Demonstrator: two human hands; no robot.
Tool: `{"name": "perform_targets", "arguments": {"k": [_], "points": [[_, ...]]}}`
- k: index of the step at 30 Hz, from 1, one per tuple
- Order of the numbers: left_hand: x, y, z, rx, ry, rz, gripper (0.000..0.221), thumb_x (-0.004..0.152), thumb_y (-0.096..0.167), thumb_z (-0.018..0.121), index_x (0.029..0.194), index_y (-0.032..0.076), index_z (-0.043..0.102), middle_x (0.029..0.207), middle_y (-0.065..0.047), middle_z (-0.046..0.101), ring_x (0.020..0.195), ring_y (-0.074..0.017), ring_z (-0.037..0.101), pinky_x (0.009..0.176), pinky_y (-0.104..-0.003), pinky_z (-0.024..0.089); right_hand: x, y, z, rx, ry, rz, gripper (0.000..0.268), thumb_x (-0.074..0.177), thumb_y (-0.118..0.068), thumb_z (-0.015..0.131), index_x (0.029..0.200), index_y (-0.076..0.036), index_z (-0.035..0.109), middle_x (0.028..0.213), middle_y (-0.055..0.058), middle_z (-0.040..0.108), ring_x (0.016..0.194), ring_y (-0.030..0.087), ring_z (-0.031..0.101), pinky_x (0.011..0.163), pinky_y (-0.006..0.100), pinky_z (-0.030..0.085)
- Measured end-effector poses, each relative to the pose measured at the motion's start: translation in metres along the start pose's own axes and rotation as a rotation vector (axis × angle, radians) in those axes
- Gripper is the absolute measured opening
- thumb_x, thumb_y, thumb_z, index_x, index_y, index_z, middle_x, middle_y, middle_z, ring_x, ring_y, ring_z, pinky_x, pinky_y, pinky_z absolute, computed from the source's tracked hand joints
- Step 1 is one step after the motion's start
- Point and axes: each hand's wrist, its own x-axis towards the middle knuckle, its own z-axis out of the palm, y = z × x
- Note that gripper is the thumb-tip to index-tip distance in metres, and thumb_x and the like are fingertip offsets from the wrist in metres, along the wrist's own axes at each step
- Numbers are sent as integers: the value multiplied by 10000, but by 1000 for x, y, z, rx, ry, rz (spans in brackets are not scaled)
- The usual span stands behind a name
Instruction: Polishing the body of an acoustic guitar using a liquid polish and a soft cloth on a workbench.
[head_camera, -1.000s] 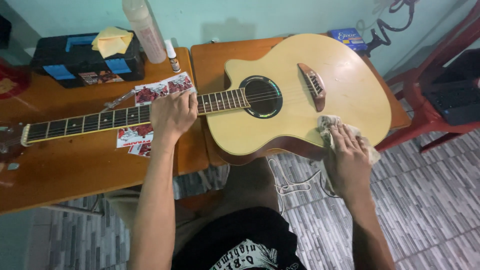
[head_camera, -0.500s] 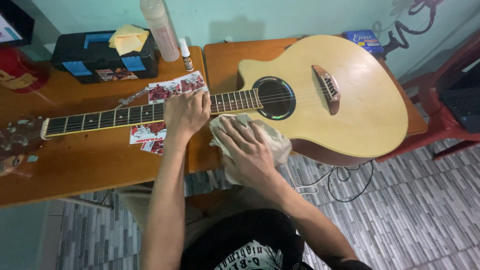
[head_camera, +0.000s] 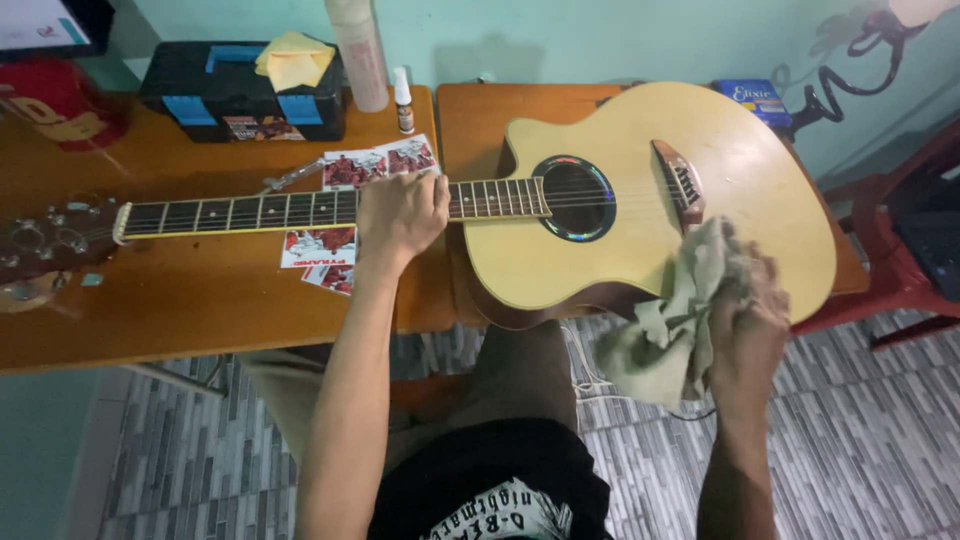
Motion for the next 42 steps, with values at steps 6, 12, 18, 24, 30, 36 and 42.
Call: {"name": "perform_targets", "arguments": {"k": [6,12,18,24,30,36,42], "points": [[2,-5,9,14,52,39,511,1100,301,463,639,158,633,524,-7,626,440,-200,594,415,-346,440,35,-82,-30,45,342,-57,322,1170,8,461,1456,112,565,1300,316,675,1102,398,701,805,412,571],[3,4,-17,-25,-108,-40,545,1067,365,290,734,150,664,684,-131,733,749,-333,779,724,-467,565,15,-49,36,-266,-183,-71,629,950,-350,543,1575,-286,506,1575,119,537,1467,425,428,1075,689,355],[0,6,-12,-6,-111,-56,527,1059,363,297,749,157,671,691,-122,739,747,-327,782,724,-469,563,8,-91,75,-204,-179,-328,618,898,-179,579,1515,-199,567,1558,38,553,1435,297,499,1072,484,442],[0,7,-9,-5,-92,-43,512,1054,364,317,769,149,685,715,-127,750,748,-351,780,724,-493,564,26,-167,84,153,-149,-436,586,880,-267,563,1460,-199,606,1477,146,602,1379,324,561,1071,490,445],[-1,5,-12,-57,-106,-47,528,1061,388,316,787,130,687,768,-155,761,816,-389,777,763,-523,558,36,-124,43,38,-309,-424,594,877,-192,594,1469,-145,592,1494,131,592,1405,348,531,1115,516,427],[-3,5,-16,-53,-124,-51,523,1056,376,319,808,122,702,789,-151,764,828,-385,776,770,-506,563,17,-29,12,-97,-332,-116,484,975,-236,567,1417,-50,634,1471,195,612,1398,379,528,1152,542,410],[-2,-2,3,-29,5,-5,501,1071,324,375,672,152,624,592,-46,604,571,-238,589,555,-384,427,4,-63,35,-239,-273,125,578,999,-311,361,1480,-54,552,1574,182,493,1458,368,418,1167,575,319]]}}
